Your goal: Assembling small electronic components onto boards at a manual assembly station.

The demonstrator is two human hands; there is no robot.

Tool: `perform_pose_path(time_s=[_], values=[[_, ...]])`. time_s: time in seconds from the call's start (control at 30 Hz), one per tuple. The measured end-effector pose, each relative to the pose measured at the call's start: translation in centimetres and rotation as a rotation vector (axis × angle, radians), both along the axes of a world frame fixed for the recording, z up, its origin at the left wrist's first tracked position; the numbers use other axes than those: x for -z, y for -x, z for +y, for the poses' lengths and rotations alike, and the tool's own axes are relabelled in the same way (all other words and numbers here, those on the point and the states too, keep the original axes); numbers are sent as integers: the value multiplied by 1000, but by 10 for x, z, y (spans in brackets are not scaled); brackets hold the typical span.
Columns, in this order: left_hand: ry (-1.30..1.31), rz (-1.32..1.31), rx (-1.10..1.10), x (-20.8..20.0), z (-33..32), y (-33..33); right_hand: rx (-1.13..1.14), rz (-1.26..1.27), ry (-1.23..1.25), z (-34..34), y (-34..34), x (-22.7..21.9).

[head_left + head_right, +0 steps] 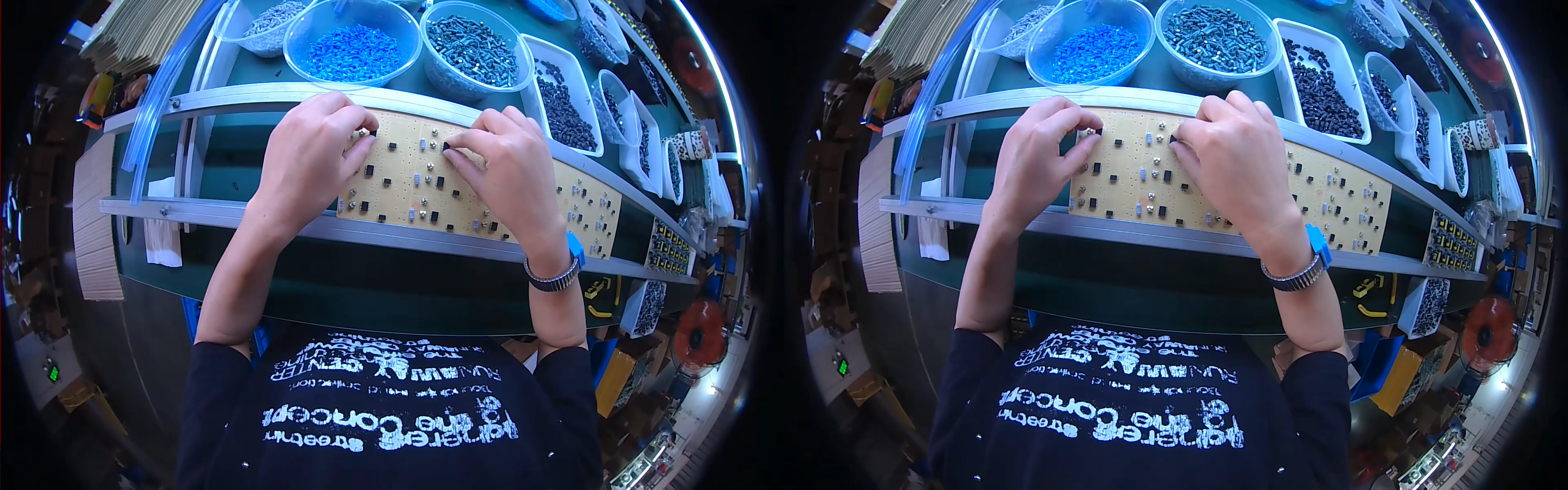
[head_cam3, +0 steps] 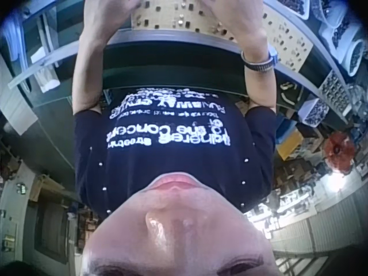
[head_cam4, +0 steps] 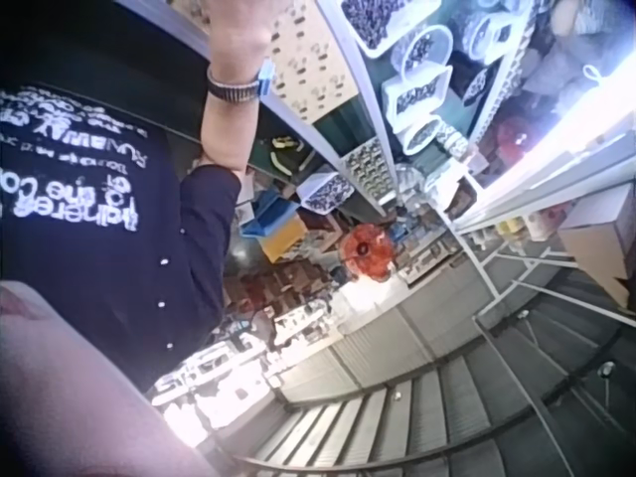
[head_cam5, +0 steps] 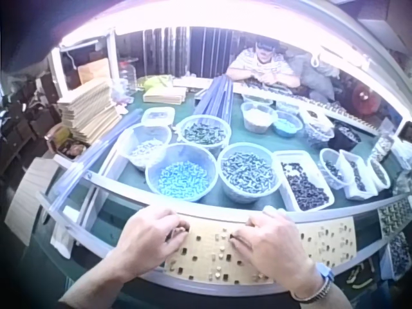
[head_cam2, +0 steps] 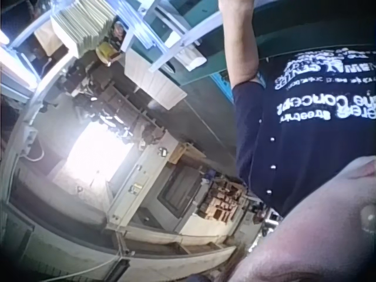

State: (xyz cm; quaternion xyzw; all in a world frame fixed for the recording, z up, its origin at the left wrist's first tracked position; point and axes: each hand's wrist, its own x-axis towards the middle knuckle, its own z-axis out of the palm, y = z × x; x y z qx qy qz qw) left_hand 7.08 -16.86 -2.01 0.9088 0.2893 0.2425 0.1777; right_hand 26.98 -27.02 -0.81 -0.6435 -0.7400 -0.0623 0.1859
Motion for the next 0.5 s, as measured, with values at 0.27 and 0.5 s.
perform_pose_path(time_s=[0.27, 0.5], values=[[43, 19, 17, 4, 4, -1, 62, 107, -40, -5, 0, -6], [64, -129, -132, -12, 25, 10, 35, 222, -139, 19, -9, -8]])
